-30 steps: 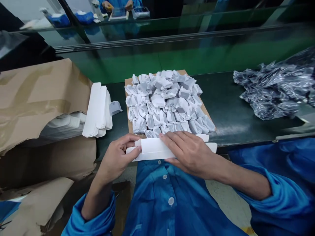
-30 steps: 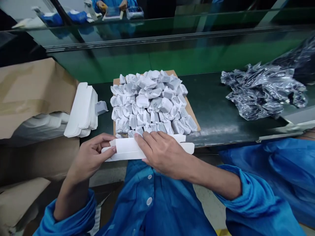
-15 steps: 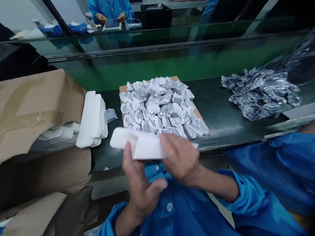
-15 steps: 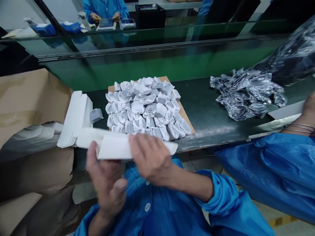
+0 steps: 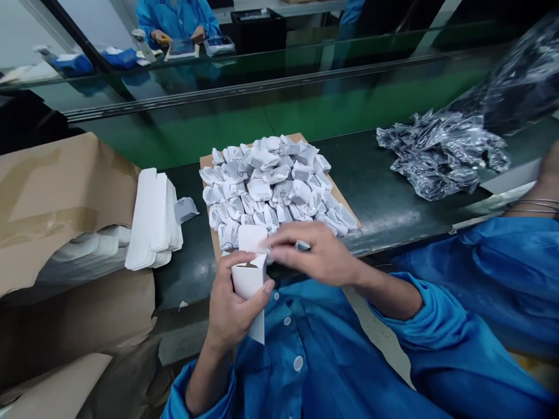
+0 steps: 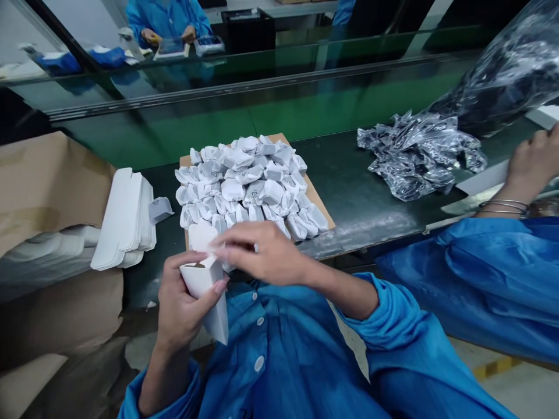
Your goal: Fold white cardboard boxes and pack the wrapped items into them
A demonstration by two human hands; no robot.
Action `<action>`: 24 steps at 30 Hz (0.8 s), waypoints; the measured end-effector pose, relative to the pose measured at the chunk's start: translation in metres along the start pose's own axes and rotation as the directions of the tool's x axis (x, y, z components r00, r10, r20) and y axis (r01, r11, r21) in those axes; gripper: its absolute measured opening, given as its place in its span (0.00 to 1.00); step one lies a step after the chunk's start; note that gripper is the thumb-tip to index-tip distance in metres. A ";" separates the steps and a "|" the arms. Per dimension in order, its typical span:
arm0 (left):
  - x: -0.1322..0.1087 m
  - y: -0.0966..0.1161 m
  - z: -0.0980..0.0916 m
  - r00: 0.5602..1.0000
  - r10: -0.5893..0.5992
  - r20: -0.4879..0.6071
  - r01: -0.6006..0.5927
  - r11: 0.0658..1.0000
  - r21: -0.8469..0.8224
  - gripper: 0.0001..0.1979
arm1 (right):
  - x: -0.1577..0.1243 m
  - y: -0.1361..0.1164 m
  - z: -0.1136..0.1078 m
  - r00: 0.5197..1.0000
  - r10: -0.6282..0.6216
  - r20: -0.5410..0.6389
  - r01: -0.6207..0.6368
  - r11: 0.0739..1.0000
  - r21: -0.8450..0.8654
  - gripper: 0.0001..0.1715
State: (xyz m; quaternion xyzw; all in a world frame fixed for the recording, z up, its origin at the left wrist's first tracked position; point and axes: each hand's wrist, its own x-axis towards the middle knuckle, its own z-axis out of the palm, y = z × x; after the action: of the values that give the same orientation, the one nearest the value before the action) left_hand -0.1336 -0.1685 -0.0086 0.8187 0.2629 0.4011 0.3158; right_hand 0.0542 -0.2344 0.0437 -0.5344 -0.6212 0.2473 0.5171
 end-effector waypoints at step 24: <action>-0.006 -0.005 0.015 0.998 0.063 0.031 -0.069 0.944 0.322 0.46 | -0.006 0.006 0.024 0.995 0.096 -0.006 -0.093 0.972 0.214 0.05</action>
State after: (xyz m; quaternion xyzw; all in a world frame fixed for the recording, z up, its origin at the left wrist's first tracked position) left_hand -0.1253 -0.1738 -0.0220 0.8717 0.2942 0.3547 0.1668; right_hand 0.0346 -0.2322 0.0277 -0.5069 -0.5605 0.3325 0.5642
